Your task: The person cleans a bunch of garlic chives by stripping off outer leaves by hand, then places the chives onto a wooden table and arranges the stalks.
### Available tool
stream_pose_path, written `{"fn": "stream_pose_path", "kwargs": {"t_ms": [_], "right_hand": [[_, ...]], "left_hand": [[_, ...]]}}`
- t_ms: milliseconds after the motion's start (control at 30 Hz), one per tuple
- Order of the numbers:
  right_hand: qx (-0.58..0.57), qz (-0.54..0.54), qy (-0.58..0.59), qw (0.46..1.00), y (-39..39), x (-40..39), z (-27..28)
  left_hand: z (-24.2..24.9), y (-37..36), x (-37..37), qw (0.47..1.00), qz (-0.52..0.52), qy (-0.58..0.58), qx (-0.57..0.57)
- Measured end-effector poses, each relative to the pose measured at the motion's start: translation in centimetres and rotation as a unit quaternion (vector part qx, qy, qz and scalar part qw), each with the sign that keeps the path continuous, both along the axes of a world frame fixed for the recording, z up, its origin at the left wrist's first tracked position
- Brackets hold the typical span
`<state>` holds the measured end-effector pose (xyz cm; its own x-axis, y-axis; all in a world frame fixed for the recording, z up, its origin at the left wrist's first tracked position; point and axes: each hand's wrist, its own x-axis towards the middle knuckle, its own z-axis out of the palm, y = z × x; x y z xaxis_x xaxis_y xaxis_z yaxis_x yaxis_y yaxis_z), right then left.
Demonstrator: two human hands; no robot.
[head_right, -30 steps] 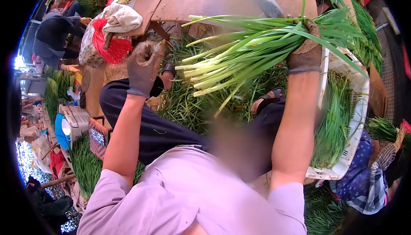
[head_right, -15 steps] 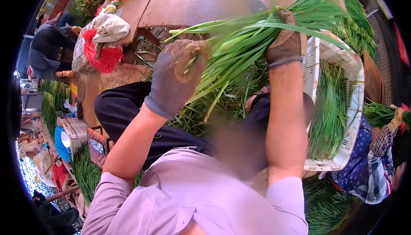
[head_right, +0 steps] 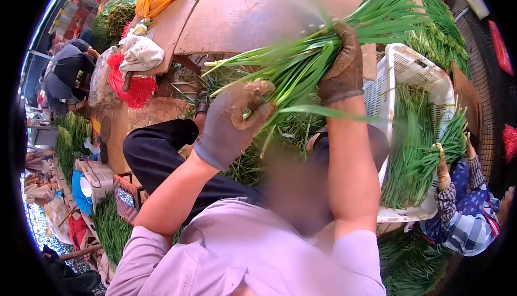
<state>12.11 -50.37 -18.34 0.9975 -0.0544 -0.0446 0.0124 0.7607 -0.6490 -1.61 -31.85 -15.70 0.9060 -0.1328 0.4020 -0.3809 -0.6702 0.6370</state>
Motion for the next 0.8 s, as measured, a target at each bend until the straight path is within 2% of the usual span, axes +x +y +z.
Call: {"fn": "stream_pose_path", "kwargs": {"t_ms": [33,100,300,367,433,500,567,700,767,800], "right_hand": [[0.000,0.000,-0.003,1.000,0.1,-0.1,0.2],[0.095,0.050,0.028,0.994,0.3,-0.2,0.7],[0.107,0.075,-0.042,0.990,1.0,-1.0,1.4],[0.065,0.055,-0.003,0.996,1.2,-1.5,1.9],[0.064,0.076,-0.021,0.995,1.0,-1.0,1.2],[0.062,0.067,0.029,0.995,0.9,-0.7,0.6],[0.086,0.076,0.008,0.993,0.6,-0.1,-0.3],[0.101,0.057,-0.005,0.993,0.9,-0.2,-0.1],[0.139,0.082,0.015,0.987,1.1,-0.4,0.3],[0.141,0.070,0.020,0.987,1.5,-1.0,1.2]], "left_hand": [[0.1,-0.2,-0.2,1.000,0.005,0.006,0.020],[-0.2,-0.3,-0.1,0.999,0.003,-0.038,0.033],[0.6,-0.4,-0.9,0.995,0.017,-0.084,0.058],[0.3,-0.3,-1.0,0.991,0.025,-0.121,0.051],[0.2,-0.2,-1.0,0.995,0.018,-0.094,0.043],[0.4,0.2,-1.2,0.994,0.020,-0.096,0.042],[-0.2,0.9,-1.4,0.994,0.021,-0.097,0.044],[-0.9,2.5,-1.5,0.996,0.052,-0.068,-0.020],[-0.5,2.9,-1.5,0.988,0.024,0.080,-0.132],[0.0,3.0,-1.3,0.988,0.012,0.098,-0.116]]}}
